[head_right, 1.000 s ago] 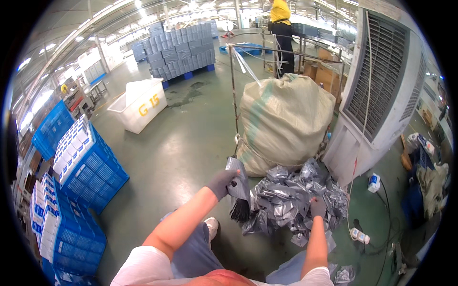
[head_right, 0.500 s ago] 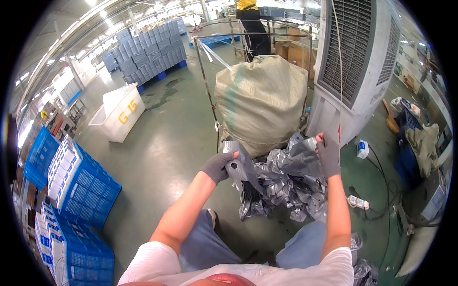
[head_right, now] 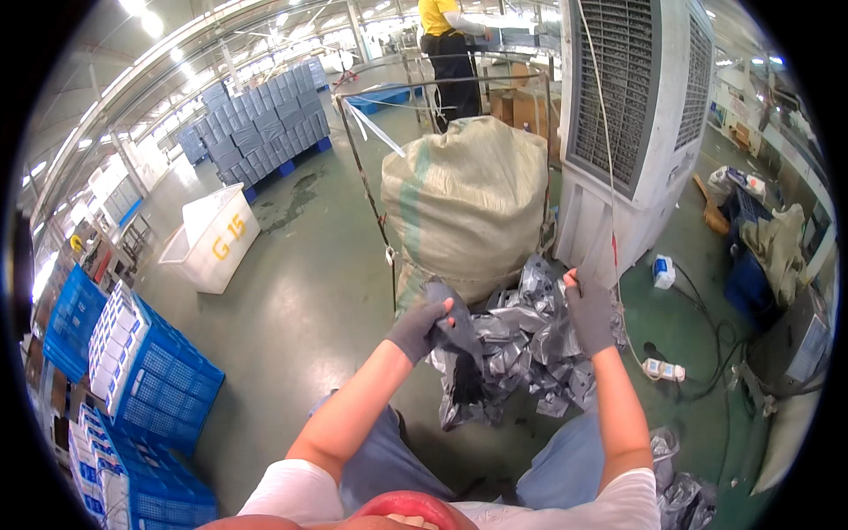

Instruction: The person sorts through a pile of silver packaging components on the floor, picking them up one by one and stacking them in their hand before placing the stack aside.

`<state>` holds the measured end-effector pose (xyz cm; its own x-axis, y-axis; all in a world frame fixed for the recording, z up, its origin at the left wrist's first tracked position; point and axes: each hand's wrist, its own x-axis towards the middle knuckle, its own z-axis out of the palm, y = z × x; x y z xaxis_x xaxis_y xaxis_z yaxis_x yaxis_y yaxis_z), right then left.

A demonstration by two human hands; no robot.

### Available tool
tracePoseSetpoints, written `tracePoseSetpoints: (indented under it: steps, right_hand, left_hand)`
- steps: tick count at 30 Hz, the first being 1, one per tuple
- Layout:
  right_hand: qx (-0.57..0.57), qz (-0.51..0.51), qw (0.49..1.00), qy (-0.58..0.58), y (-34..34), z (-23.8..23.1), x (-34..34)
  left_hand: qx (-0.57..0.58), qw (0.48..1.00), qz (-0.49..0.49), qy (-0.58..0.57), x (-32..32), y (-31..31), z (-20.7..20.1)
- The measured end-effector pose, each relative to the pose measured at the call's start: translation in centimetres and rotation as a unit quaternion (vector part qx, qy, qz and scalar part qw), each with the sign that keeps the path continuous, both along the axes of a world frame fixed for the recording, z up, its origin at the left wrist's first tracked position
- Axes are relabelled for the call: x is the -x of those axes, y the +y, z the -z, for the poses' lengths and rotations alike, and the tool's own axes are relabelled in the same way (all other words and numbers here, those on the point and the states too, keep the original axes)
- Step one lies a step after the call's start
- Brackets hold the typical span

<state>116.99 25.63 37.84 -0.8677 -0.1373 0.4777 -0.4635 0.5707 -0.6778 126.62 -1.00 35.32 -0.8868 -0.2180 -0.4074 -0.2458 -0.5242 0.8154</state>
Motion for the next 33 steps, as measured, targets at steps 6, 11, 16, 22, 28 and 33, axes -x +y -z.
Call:
tracePoseSetpoints:
  steps: [6,11,16,22,28,33]
  right_hand:
    - [0.189,-0.194,0.945,-0.185,2.1,0.6,2.0]
    - [0.147,-0.281,0.920,-0.230,4.2,-3.7,4.0]
    - [0.080,-0.292,0.919,-0.253,4.5,-4.7,5.2]
    - [0.135,-0.276,0.918,-0.251,2.3,-3.7,2.1]
    - [0.180,-0.279,0.917,-0.221,-1.2,-2.0,1.3]
    - [0.184,-0.320,0.900,-0.231,-3.6,-1.6,0.0]
  left_hand:
    - [-0.196,0.979,0.055,-0.004,0.4,-1.3,1.7]
    - [-0.135,0.990,0.048,-0.014,0.5,-1.8,-0.1]
    - [-0.157,0.987,0.031,-0.014,0.8,-1.1,-0.6]
    - [-0.055,0.996,0.070,0.023,-0.4,0.7,-1.0]
    - [-0.088,0.990,0.114,0.006,-0.6,-0.2,-1.5]
    - [-0.104,0.987,0.117,0.019,0.1,0.6,-0.3]
